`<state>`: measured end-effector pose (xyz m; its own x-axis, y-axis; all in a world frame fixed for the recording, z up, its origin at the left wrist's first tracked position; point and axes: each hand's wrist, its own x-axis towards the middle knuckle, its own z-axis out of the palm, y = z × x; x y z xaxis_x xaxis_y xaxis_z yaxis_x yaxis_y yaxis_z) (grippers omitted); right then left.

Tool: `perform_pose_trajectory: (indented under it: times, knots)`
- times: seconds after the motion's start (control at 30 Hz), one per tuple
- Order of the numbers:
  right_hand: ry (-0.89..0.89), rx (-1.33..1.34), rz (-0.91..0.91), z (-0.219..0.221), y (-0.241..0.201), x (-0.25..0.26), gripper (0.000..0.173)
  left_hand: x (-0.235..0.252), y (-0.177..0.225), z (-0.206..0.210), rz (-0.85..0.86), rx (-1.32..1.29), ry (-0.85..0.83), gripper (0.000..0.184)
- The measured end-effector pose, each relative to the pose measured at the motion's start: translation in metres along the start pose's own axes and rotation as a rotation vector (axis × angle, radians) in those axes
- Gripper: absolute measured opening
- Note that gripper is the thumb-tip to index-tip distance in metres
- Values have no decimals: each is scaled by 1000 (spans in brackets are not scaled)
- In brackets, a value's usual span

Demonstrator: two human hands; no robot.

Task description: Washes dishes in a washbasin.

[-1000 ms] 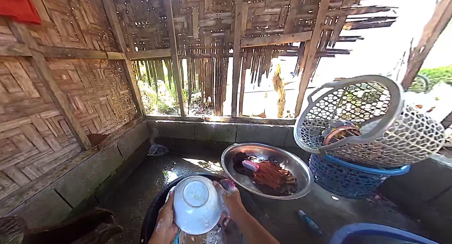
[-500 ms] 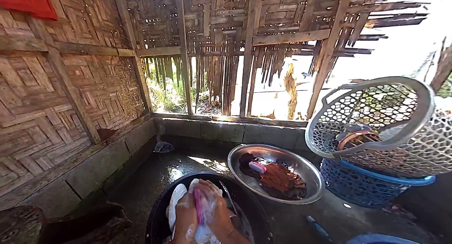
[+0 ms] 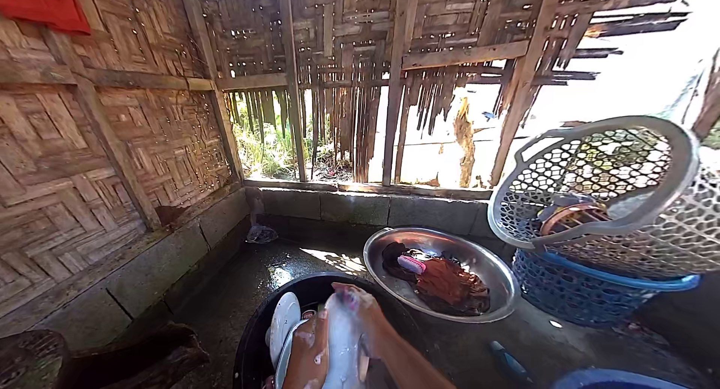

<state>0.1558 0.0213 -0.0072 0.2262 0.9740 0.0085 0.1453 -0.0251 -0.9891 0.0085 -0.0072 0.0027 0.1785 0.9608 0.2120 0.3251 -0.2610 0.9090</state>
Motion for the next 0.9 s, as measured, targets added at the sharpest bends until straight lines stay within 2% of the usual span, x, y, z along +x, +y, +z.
perform_pose_trajectory:
  times: [0.07, 0.17, 0.23, 0.3, 0.4, 0.43, 0.5, 0.6, 0.67, 0.73, 0.77, 0.83, 0.9]
  knots:
    - [13, -24, 71, -9, -5, -4, 37, 0, 1, 1, -4, -17, 11, 47]
    - [30, -288, -135, 4, 2, -17, 39, 5, -8, 7, 4, 21, -15, 46]
    - [29, -366, -209, 12, -4, -25, 40, 6, -13, 8, 40, 40, -37, 43]
    - [0, -220, -151, 4, 2, -15, 39, 4, -9, 2, 15, -3, -30, 44]
    - [-6, 129, 0, -18, 15, -9, 41, 7, 5, -8, -156, -306, 152, 47]
    - [25, 149, -30, -18, 20, -11, 41, 10, 8, -10, -263, -446, 241, 48]
    - [163, 32, -217, -6, 24, -17, 41, 18, 7, -7, -470, -708, 414, 50]
    - [326, -320, -522, 31, 22, -36, 39, 22, -2, 1, -619, -834, 568, 52]
    - [345, -545, -648, 51, 16, -47, 33, 19, -9, 7, -562, -741, 539, 53]
    - [348, -676, -740, 61, 14, -44, 31, 15, -15, 12, -369, -616, 441, 47]
    - [320, -661, -725, 60, 9, -39, 31, 16, -15, 12, -284, -562, 402, 45]
    - [210, -518, -579, 46, -2, -24, 33, 16, -11, 14, -158, -396, 340, 42]
    - [78, -314, -351, 26, -4, -4, 38, 11, -5, 15, -71, -190, 268, 41]
